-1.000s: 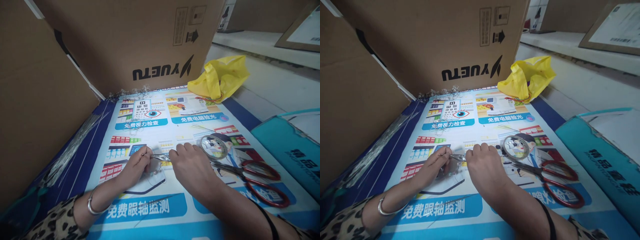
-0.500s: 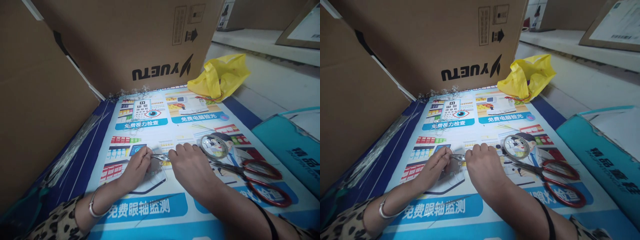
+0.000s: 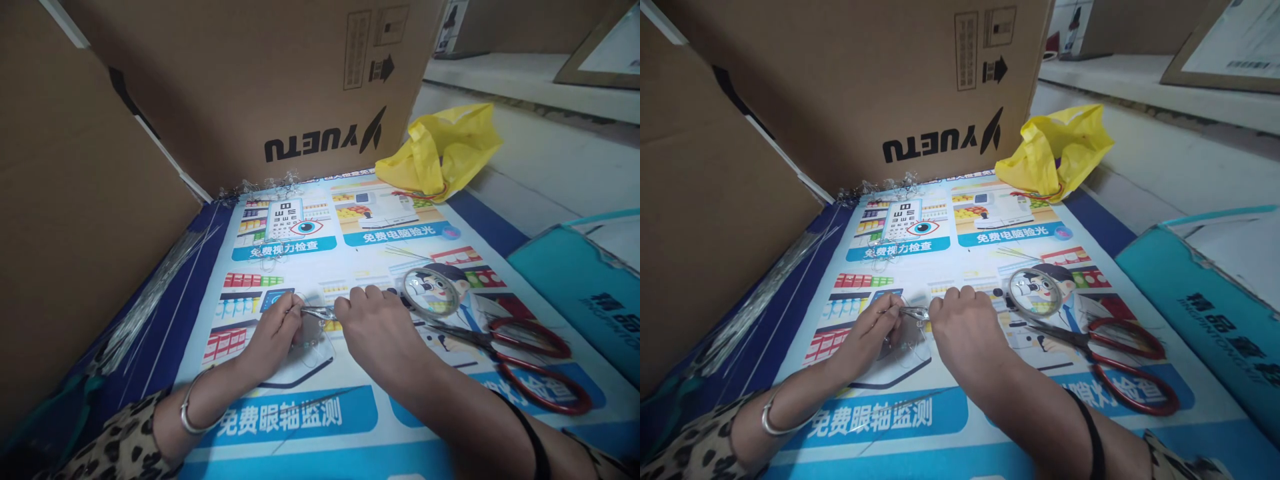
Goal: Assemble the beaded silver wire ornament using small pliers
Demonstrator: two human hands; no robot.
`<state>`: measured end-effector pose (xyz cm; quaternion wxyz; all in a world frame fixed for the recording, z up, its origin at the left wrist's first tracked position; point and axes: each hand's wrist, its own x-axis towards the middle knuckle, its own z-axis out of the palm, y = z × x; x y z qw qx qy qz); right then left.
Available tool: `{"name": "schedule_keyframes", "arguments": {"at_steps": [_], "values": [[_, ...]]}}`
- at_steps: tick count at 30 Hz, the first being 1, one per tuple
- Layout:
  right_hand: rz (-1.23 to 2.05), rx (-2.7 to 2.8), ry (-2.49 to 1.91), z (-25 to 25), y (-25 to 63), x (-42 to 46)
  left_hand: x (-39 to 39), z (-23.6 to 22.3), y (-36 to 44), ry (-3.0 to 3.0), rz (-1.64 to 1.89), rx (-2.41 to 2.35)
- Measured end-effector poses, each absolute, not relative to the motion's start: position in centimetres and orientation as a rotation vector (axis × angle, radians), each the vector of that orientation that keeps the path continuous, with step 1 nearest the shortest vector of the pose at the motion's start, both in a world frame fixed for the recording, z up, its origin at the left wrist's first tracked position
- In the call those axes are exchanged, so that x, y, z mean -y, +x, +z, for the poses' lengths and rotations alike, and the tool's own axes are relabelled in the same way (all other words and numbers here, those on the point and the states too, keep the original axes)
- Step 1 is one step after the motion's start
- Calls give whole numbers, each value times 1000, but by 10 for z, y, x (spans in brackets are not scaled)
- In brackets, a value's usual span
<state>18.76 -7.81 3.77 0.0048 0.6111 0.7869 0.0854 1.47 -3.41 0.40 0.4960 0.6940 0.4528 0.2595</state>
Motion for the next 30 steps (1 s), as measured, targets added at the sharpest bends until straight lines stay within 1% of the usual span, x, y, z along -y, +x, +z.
{"name": "schedule_keyframes", "arguments": {"at_steps": [16,23,30], "values": [[297,-2437,1892,35,189,79,33,5,14,1715,611,-1088],[262,-2436,1885,34,189,77,33,6,14,1719,609,-1078],[305,-2454,1894,30,190,77,32,6,14,1760,599,-1086]]}}
